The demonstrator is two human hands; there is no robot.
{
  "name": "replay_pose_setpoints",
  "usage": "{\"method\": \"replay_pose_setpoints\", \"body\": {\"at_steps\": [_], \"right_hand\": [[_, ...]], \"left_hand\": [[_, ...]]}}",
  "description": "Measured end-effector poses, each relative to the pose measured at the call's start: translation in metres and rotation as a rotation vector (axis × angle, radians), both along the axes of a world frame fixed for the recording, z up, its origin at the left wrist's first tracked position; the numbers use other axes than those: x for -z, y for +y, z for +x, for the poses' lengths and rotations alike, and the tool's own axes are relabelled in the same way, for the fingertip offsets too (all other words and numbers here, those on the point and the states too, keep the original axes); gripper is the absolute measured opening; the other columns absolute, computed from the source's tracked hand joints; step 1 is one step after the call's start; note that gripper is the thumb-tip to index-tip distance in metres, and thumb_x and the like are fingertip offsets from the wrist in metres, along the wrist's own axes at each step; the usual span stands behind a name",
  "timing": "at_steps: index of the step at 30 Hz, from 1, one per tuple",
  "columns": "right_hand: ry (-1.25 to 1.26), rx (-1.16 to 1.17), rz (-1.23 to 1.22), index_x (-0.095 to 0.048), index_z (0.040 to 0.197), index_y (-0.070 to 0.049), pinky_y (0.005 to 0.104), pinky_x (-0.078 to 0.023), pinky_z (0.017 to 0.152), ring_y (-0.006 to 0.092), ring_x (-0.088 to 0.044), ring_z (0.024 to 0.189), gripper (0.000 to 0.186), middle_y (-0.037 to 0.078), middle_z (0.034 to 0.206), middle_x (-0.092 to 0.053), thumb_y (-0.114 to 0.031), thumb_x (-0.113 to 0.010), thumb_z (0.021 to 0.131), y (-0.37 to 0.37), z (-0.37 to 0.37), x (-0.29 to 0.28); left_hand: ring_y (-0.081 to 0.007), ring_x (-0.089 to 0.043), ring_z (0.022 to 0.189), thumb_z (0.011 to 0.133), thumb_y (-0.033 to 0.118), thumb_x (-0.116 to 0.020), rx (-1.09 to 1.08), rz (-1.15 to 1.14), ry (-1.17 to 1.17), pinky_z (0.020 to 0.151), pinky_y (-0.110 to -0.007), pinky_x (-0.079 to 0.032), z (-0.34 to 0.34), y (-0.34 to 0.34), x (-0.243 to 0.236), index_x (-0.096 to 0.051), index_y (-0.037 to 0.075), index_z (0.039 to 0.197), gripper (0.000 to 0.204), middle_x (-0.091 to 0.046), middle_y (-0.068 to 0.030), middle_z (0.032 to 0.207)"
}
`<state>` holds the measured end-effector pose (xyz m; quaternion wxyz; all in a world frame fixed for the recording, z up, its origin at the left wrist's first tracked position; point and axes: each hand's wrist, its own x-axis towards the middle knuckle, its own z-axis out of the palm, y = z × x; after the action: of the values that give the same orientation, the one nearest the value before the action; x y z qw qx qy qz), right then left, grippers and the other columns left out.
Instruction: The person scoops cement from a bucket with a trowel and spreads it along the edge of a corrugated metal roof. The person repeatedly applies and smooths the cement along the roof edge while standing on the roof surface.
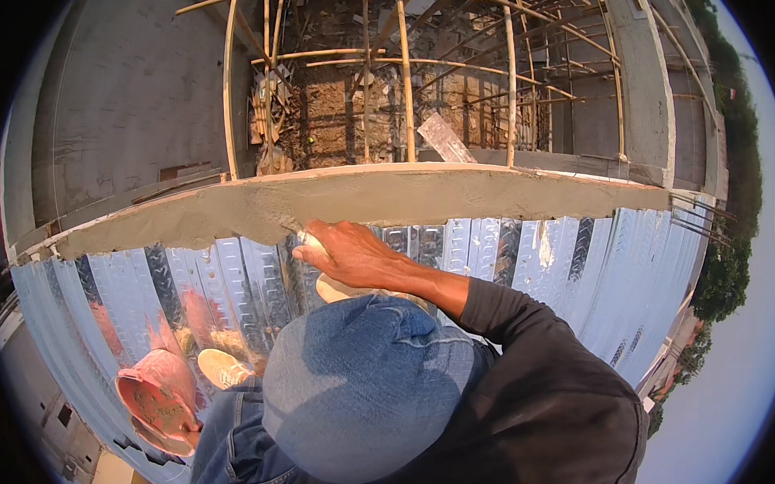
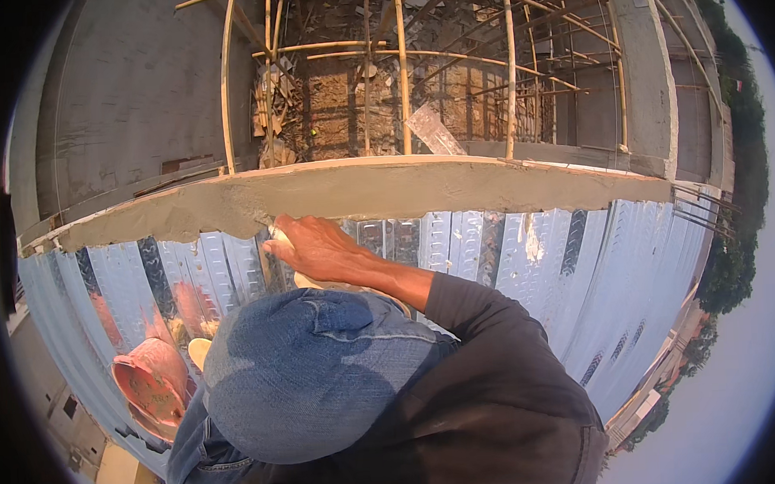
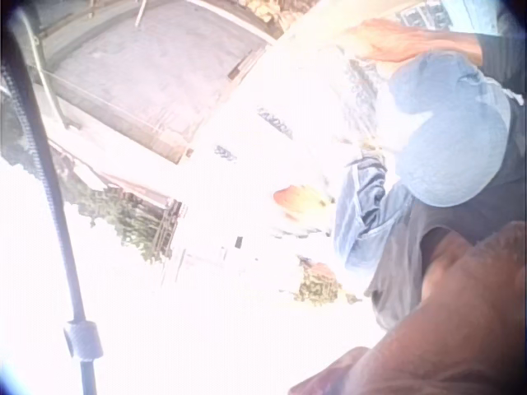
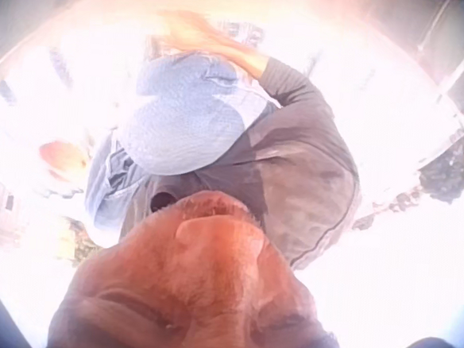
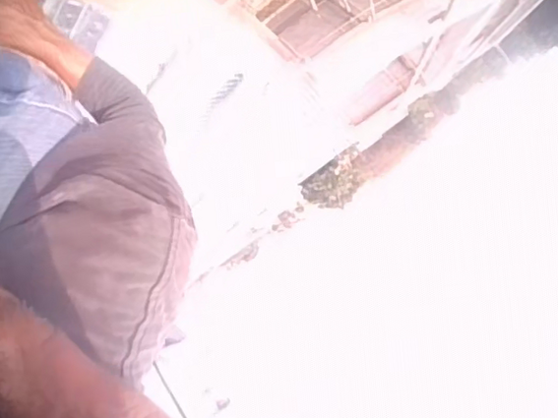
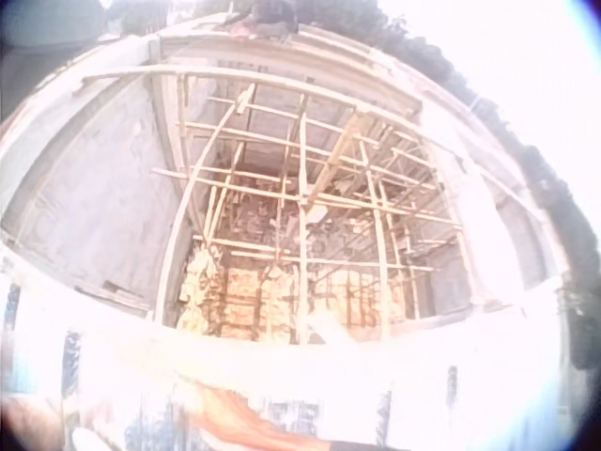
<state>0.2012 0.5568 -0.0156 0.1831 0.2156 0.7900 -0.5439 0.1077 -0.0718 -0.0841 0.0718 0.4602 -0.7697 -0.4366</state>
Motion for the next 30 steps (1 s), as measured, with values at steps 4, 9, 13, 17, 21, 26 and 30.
{"method": "replay_pose_setpoints", "body": {"at_steps": [4, 9, 13, 17, 21, 26, 30], "right_hand": [[0.052, 0.120, 0.193, -0.065, 0.126, 0.008, 0.0593, -0.056, 0.087, 0.0505, -0.073, 0.096, 0.053, 0.033, 0.098, -0.073, -0.042, -0.061, 0.108, 0.026, 0.049, 0.014], [-0.063, 0.330, 0.322, -0.058, 0.136, 0.005, 0.0611, -0.055, 0.087, 0.0540, -0.071, 0.098, 0.053, 0.033, 0.100, -0.073, -0.041, -0.059, 0.110, 0.057, 0.129, 0.020], [-0.255, 0.509, 0.243, -0.057, 0.133, 0.004, 0.0599, -0.055, 0.083, 0.0524, -0.071, 0.090, 0.052, 0.033, 0.094, -0.072, -0.043, -0.059, 0.111, 0.075, 0.180, 0.007], [-0.301, 0.857, 0.279, -0.061, 0.113, -0.002, 0.0401, -0.050, 0.052, 0.0218, -0.063, 0.058, 0.053, 0.007, 0.071, -0.061, -0.054, -0.057, 0.111, 0.070, 0.262, 0.050], [-0.162, 1.520, -0.165, -0.058, 0.105, -0.007, 0.0272, -0.046, 0.044, 0.0076, -0.051, 0.055, 0.049, -0.002, 0.071, -0.050, -0.055, -0.052, 0.113, 0.068, 0.276, 0.049], [-0.139, 1.622, -0.267, -0.056, 0.102, -0.007, 0.0289, -0.047, 0.045, 0.0093, -0.049, 0.053, 0.052, -0.001, 0.073, -0.050, -0.058, -0.052, 0.112, 0.084, 0.273, 0.066], [-0.235, 1.350, -0.258, -0.058, 0.098, -0.007, 0.0297, -0.045, 0.044, 0.0103, -0.049, 0.050, 0.053, 0.000, 0.070, -0.052, -0.058, -0.053, 0.112, 0.068, 0.243, 0.071]], "left_hand": [[-0.0258, -0.071, 0.105, 0.099, 0.017, -0.073, 0.086, 0.091, -0.107, 0.087, -0.040, -0.061, 0.013, 0.059, 0.026, -0.066, -0.003, 0.127, 0.035, -0.071, -0.0124, 0.117], [-0.0258, -0.071, 0.105, 0.099, 0.017, -0.073, 0.188, 0.176, -0.213, 0.087, -0.040, -0.061, 0.019, 0.115, 0.047, -0.066, -0.003, 0.127, 0.035, -0.072, -0.0124, 0.117], [-0.0259, -0.071, 0.105, 0.099, 0.017, -0.073, 0.220, 0.208, -0.234, 0.086, -0.040, -0.061, 0.026, 0.131, 0.051, -0.066, -0.003, 0.127, 0.035, -0.072, -0.0124, 0.117], [-0.0259, -0.072, 0.105, 0.099, 0.017, -0.072, 0.268, 0.230, -0.271, 0.086, -0.040, -0.061, 0.024, 0.146, 0.058, -0.066, -0.003, 0.127, 0.034, -0.072, -0.0124, 0.117], [-0.0259, -0.072, 0.105, 0.100, 0.016, -0.072, 0.282, 0.243, -0.277, 0.085, -0.040, -0.061, 0.026, 0.146, 0.059, -0.066, -0.003, 0.127, 0.034, -0.072, -0.0124, 0.117], [-0.0259, -0.072, 0.104, 0.100, 0.016, -0.072, 0.292, 0.258, -0.285, 0.085, -0.040, -0.061, 0.030, 0.148, 0.063, -0.066, -0.003, 0.127, 0.033, -0.072, -0.0124, 0.116], [-0.0259, -0.072, 0.104, 0.100, 0.016, -0.072, 0.290, 0.272, -0.290, 0.084, -0.041, -0.062, 0.036, 0.150, 0.070, -0.066, -0.003, 0.127, 0.033, -0.072, -0.0124, 0.116]]}}
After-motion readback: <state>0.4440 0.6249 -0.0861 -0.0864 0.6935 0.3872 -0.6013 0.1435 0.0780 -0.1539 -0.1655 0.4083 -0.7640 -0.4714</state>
